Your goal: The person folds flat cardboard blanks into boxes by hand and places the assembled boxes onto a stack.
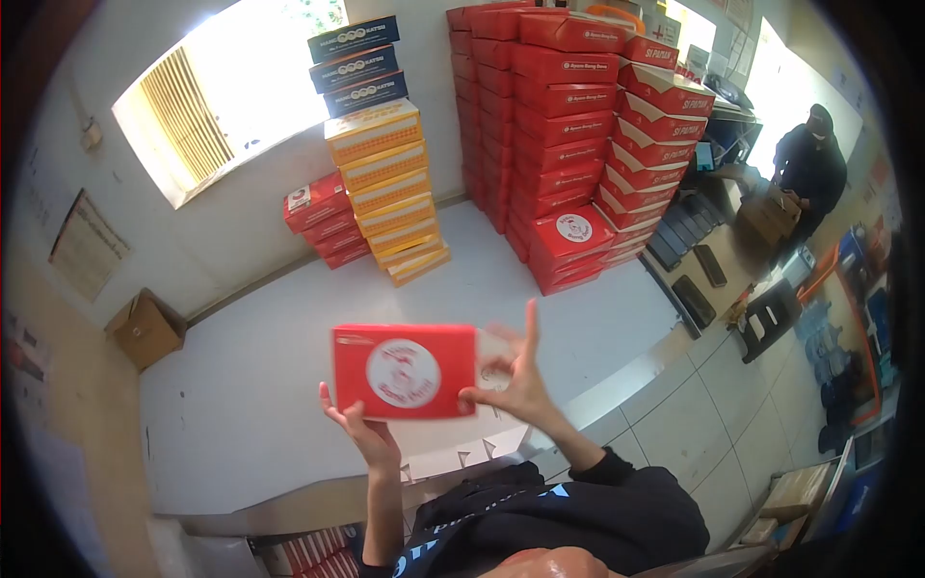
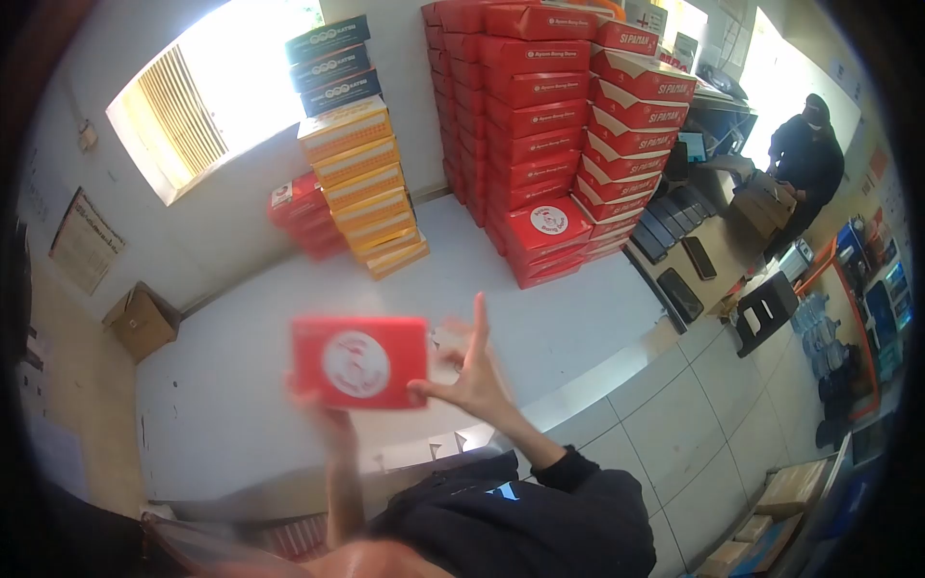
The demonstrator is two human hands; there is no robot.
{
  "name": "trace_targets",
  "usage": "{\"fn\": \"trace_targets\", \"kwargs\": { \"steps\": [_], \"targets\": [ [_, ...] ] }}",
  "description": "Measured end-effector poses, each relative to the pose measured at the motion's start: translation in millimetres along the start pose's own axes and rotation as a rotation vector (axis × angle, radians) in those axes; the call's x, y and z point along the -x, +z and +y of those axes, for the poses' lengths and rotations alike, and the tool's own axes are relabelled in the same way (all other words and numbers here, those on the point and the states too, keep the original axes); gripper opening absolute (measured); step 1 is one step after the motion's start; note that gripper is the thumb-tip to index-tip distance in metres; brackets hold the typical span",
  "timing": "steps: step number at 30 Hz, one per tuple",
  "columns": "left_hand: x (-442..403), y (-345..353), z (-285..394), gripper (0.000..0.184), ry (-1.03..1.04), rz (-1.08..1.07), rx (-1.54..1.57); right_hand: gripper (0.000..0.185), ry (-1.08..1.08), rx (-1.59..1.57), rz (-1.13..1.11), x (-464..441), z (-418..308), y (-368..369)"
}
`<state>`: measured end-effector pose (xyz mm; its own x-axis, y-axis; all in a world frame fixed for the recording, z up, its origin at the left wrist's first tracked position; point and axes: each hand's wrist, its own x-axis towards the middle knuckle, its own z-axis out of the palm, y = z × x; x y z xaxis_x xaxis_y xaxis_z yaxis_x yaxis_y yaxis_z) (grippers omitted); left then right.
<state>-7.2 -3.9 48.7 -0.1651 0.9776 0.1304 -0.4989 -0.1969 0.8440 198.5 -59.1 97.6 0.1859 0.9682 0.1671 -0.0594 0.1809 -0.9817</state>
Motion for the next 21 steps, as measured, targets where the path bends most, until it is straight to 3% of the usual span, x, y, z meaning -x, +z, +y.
{"fn": "trace_targets", "kwargs": {
  "steps": [2, 3, 5, 6, 7, 9, 10, 11, 13, 15, 17, 19, 21],
  "targets": [
    [-14.8, 12.7, 0.7, 0.061, -0.138, 0.151, -0.043, 0.133, -0.466, 0.407, 0.129, -13.7, -4.9, -12.1],
    [-9.6, 30.0, 1.0, 0.053, -0.141, 0.060, -0.158, 0.133, -0.466, 0.410, 0.127, -14.2, -20.8, -9.4],
    [11.8, 39.9, -26.0, 0.059, 0.219, -0.264, -0.572, 0.115, -0.728, 1.243, -0.244, -16.3, -43.2, -3.8],
    [25.2, 62.8, -3.5, 0.064, 0.059, -0.402, -0.328, 0.092, -0.800, 1.174, -0.057, -30.0, -24.3, -13.0],
    [33.6, 83.3, 28.1, 0.069, -0.096, -0.536, -0.080, 0.074, -0.585, 0.956, -0.074, -42.2, -37.2, -39.0],
    [26.3, 84.3, 46.6, 0.071, 0.008, -0.532, -0.035, 0.069, -0.861, 1.134, 0.201, -83.2, -45.0, -86.7],
    [21.0, 80.4, 48.9, 0.073, 0.100, -0.519, 0.010, 0.069, -0.855, 1.271, 0.305, -101.6, -31.3, -121.6],
    [11.5, 74.0, 45.5, 0.073, 0.103, -0.517, 0.012, 0.067, -0.706, 1.361, 0.354, -117.4, -24.2, -150.8],
    [-6.9, 57.2, 36.4, 0.071, 0.069, -0.114, -0.020, 0.064, -0.496, 1.493, 0.354, -149.3, 11.5, -213.5],
    [-13.2, 43.7, 32.5, 0.067, 0.043, -0.023, -0.038, 0.062, -0.454, 1.535, 0.311, -169.8, 46.5, -254.2],
    [-20.1, 32.0, 31.6, 0.064, 0.035, 0.076, -0.064, 0.065, -0.271, 1.671, 0.295, -174.3, 69.3, -260.9],
    [-19.1, 18.0, 36.5, 0.060, 0.077, 0.174, -0.054, 0.066, -0.296, 1.692, 0.298, -169.5, 68.9, -243.1],
    [-21.4, 0.1, 35.9, 0.058, 0.092, 0.245, -0.079, 0.062, -0.532, 1.651, 0.529, -154.2, 68.4, -196.2]
  ]
}}
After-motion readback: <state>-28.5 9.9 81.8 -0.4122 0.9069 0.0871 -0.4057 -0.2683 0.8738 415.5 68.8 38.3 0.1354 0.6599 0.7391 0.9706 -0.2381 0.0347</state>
